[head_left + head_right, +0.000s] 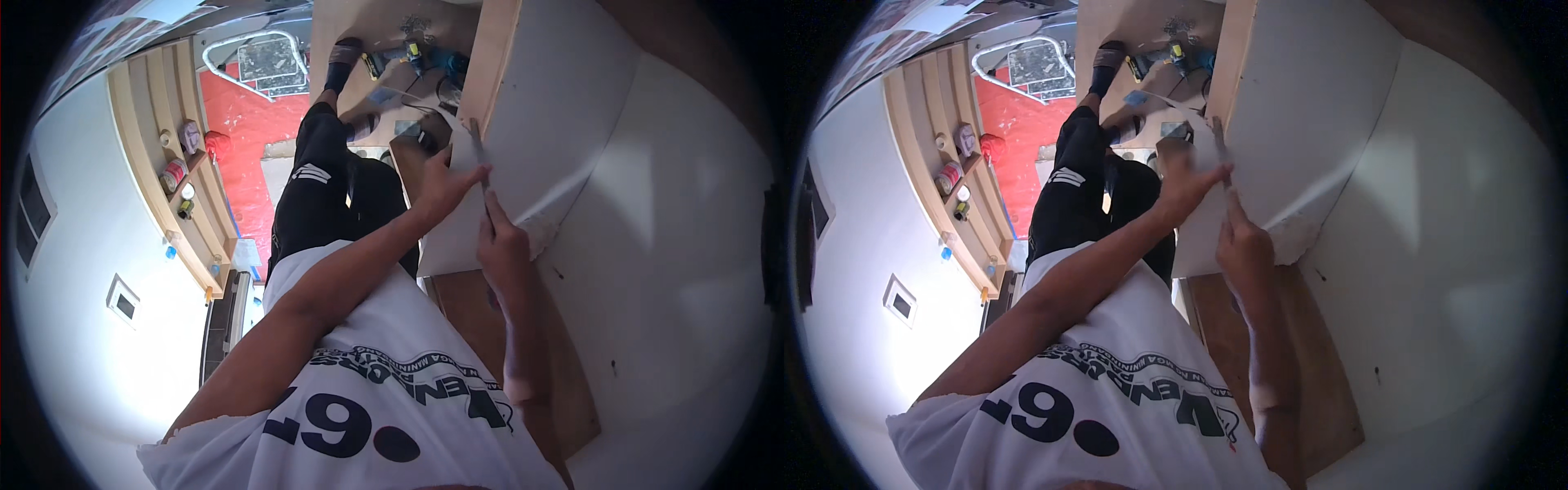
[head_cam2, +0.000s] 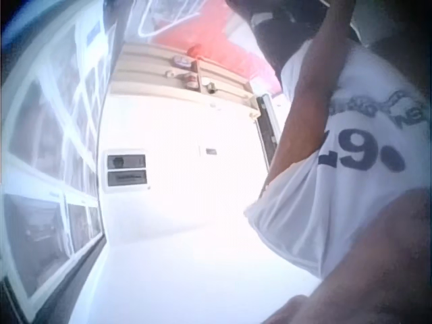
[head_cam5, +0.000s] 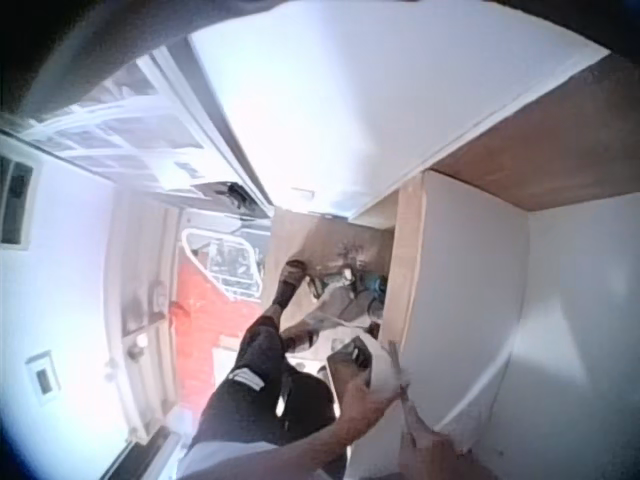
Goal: The person positions a white cabinet panel into an overhead opening, hammers it into place, and then uses a utility knife to trim excess material along the edges. The person works on a stepladder in a room under renovation.
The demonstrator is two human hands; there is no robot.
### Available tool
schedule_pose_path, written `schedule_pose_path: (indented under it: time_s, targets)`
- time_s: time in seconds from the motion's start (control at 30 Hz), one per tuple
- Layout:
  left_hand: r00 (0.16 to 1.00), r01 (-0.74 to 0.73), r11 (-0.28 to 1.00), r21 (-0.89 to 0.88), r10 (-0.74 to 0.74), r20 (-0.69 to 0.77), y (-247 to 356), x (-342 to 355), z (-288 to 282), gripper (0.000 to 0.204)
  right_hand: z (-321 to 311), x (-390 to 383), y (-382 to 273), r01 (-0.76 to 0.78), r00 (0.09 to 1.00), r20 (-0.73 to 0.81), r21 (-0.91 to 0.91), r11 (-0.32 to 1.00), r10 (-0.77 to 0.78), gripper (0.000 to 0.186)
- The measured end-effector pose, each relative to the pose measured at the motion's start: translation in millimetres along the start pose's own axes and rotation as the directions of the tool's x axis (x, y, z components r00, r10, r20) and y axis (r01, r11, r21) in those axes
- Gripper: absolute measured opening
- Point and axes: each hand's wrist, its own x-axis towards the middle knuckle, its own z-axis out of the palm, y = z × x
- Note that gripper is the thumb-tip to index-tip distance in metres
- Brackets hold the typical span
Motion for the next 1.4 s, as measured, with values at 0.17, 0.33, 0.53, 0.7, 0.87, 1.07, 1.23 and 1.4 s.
schedule_pose_path:
  time_s: [0.17,0.33,0.53,0.7,0.87,1.07,1.23,1.4]
  targets:
    - [0.992,0.110,0.993,-0.041,-0.108,0.058,11,5,-11,0.056,29,24,5,0.105,0.991,-0.084,-0.006,0.994,-0.105,0.043]
    - [0.994,-0.012,1.000,-0.015,0.013,0.109,6,-20,-5,0.069,-10,-14,-1,0.015,1.000,0.003,-0.013,1.000,-0.015,0.043]
    - [1.000,0.021,0.999,0.029,-0.021,0.012,-23,-16,-11,0.056,39,0,21,0.078,0.994,-0.073,0.033,0.996,-0.076,0.045]
    - [0.972,0.210,0.977,-0.029,-0.206,0.115,0,-25,-14,0.066,29,-5,15,0.058,0.998,-0.015,-0.041,0.997,-0.059,0.046]
    - [0.999,0.002,0.989,0.148,-0.008,0.034,-7,-34,-6,0.048,9,-22,10,0.027,1.000,-0.016,0.002,1.000,-0.027,0.046]
    - [0.998,0.067,0.986,-0.150,-0.066,0.006,-34,-12,-13,0.048,53,8,22,0.051,0.998,-0.028,0.006,0.999,-0.051,0.046]
    - [0.999,0.024,0.995,0.095,-0.027,0.032,-29,-36,-7,0.053,19,-23,10,0.031,0.999,-0.029,0.023,0.999,-0.031,0.044]
    - [0.999,0.030,0.999,-0.027,-0.029,0.019,-34,-40,-7,0.053,47,-26,38,0.120,0.989,-0.092,0.049,0.992,-0.115,0.042]
